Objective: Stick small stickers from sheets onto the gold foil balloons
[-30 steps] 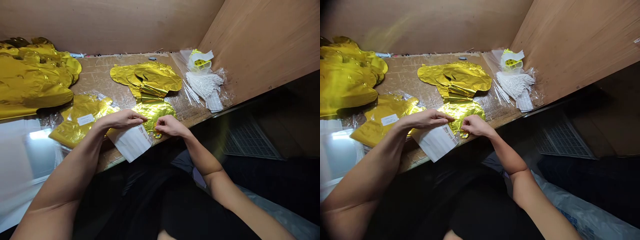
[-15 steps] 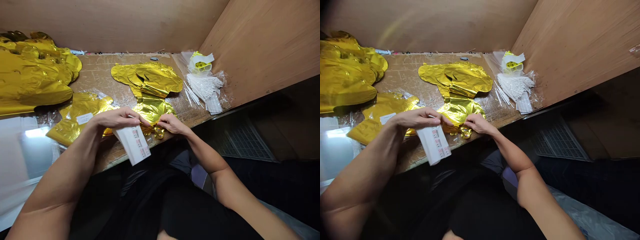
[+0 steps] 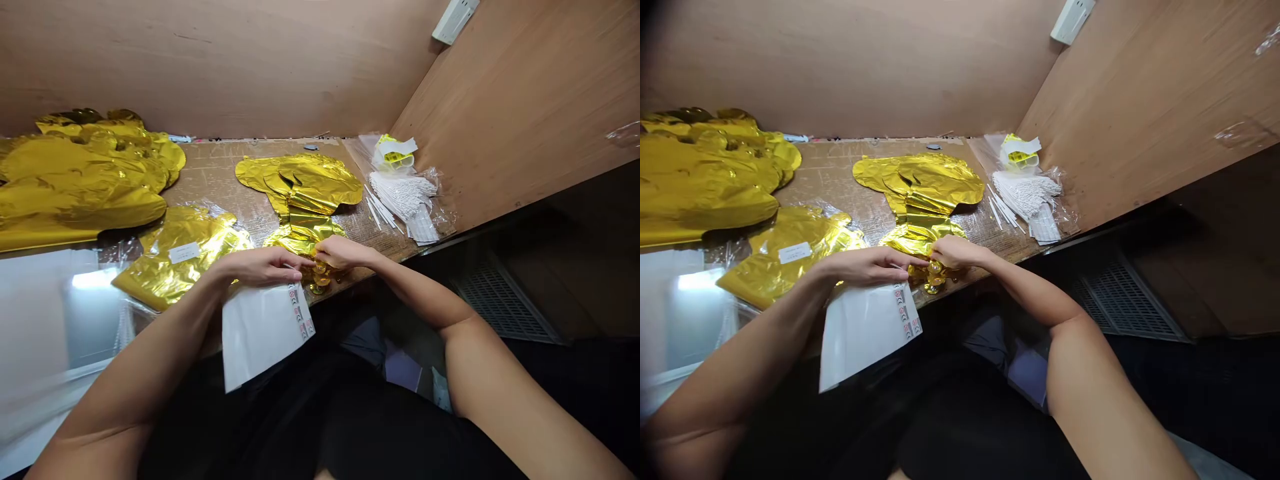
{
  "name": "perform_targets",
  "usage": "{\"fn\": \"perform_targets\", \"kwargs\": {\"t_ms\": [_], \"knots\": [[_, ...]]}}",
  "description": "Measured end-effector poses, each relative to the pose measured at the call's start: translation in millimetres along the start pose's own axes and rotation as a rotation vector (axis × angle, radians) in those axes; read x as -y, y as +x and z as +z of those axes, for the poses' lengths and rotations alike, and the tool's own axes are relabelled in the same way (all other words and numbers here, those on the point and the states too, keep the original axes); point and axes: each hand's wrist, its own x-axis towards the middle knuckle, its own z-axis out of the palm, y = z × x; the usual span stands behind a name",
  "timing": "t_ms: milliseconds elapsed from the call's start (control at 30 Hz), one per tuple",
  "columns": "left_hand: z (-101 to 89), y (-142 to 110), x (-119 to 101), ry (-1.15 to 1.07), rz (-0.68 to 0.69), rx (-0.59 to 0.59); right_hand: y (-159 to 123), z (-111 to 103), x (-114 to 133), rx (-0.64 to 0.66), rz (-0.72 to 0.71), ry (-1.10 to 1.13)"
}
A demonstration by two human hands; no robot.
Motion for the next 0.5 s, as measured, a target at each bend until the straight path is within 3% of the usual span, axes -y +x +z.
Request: {"fn": "perform_targets", "kwargs": {"t_ms": [100, 167, 200, 233, 300, 333, 367, 433, 500], "knots": [[3.7, 5, 11, 0.058, -0.067, 0.026, 11, -14, -11, 0.132, -0.059, 0.073], [4.3, 7, 16, 0.055, -0.096, 0.041, 19, -48, -31, 0.153, -0.002, 0.140], [3.8, 7, 16, 0.046, -0.104, 0.049, 21, -69, -43, 0.079, 0.088, 0.147], [2.7, 6, 16, 0.038, -0.109, 0.055, 23, -92, -55, -0.128, 0.249, 0.113], [-0.6, 4, 13, 0.030, -0.109, 0.024, 20, -127, -74, -0.672, 0.561, -0.011], [-2.6, 3, 12, 0.030, -0.100, -0.036, 15, -135, -77, -0.846, 0.620, -0.035], [-4.5, 2, 10, 0.036, -0.086, -0.134, 10, -135, -76, -0.928, 0.601, -0.007], [-7.5, 2, 10, 0.064, -0.056, -0.413, -3, -109, -60, -0.805, 0.361, 0.214], [-8.4, 2, 10, 0.104, -0.045, -0.674, -18, -60, -33, -0.477, 0.048, 0.561]]}}
